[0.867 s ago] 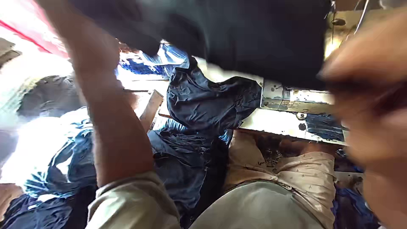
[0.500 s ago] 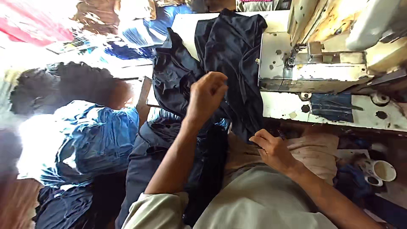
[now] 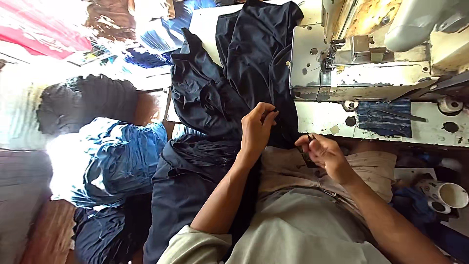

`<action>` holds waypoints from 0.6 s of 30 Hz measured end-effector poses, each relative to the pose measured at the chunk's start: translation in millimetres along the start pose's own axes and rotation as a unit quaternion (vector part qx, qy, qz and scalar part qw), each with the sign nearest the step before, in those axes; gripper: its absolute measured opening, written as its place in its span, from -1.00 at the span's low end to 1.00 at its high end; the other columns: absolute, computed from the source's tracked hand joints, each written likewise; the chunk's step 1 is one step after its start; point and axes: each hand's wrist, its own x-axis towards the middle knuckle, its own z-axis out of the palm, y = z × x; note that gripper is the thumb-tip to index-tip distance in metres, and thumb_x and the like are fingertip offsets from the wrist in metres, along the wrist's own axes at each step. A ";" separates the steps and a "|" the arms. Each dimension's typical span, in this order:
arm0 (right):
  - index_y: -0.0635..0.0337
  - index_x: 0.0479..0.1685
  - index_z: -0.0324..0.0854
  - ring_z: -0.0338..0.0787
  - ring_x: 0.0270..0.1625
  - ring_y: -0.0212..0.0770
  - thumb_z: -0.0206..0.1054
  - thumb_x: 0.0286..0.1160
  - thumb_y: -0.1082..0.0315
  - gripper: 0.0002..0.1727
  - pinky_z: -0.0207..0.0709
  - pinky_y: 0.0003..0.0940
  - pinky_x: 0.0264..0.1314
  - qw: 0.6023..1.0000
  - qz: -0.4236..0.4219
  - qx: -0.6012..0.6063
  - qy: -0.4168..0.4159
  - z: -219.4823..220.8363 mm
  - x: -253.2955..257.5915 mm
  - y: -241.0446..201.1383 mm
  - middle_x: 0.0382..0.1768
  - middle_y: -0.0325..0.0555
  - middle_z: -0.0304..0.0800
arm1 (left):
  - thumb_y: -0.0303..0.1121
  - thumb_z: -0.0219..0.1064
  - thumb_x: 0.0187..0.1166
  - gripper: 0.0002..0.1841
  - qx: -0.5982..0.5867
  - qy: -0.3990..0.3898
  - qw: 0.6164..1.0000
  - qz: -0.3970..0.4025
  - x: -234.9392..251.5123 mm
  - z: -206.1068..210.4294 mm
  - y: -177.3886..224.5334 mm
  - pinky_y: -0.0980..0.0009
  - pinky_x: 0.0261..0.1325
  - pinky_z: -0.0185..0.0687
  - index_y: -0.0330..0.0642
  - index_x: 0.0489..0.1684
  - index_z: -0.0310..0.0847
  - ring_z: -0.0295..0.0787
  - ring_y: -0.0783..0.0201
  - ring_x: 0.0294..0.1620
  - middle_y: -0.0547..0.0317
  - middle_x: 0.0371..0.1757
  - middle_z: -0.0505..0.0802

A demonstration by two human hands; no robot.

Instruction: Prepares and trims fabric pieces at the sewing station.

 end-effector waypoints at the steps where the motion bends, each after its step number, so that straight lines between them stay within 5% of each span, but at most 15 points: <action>1: 0.09 0.12 0.77 0.26 -0.62 -0.54 -0.12 0.87 -0.15 -0.38 0.14 -0.59 -0.63 0.999 0.017 0.031 0.016 -0.7 7.0 -1.2 -0.44 -0.38 0.57 | -0.38 0.28 0.75 -0.86 -0.033 0.010 0.999 -0.010 -7.1 0.9 2.4 0.44 -0.40 0.77 -0.15 0.12 0.62 0.79 0.37 -0.44 0.20 -0.25 0.88; 5: 0.17 0.06 0.79 0.28 -0.67 -0.40 -0.20 0.91 0.04 -0.40 0.13 -0.52 -0.66 0.997 0.037 0.047 0.038 6.8 39.5 -6.0 -0.61 -0.27 0.46 | -0.47 0.27 0.73 -0.83 -0.246 0.053 0.966 -0.057 -24.0 9.2 -0.6 0.32 -0.18 0.86 -0.24 0.17 0.60 0.87 0.19 -0.19 0.01 0.01 0.87; 9: 0.19 0.08 0.55 0.47 -0.61 -0.28 -0.01 0.87 0.18 -0.69 0.34 -0.46 -0.63 0.999 0.026 0.019 0.006 18.3 64.4 -8.6 -0.55 -0.11 0.52 | -0.51 0.41 0.60 -0.84 -0.373 0.128 0.914 -0.094 -35.2 17.0 -4.7 0.37 -0.20 0.76 -0.22 0.06 0.68 0.73 0.28 -0.30 0.08 -0.17 0.80; 18: 0.19 -0.02 0.50 0.42 -0.67 -0.27 0.09 0.82 0.24 -0.79 0.30 -0.44 -0.68 0.998 0.007 -0.053 -0.023 33.2 89.8 -7.6 -0.60 -0.12 0.47 | -0.53 0.43 0.58 -0.84 -0.397 0.146 0.900 -0.110 -41.7 21.2 -4.8 0.48 -0.25 0.68 -0.28 0.04 0.76 0.70 0.35 -0.33 0.06 -0.17 0.83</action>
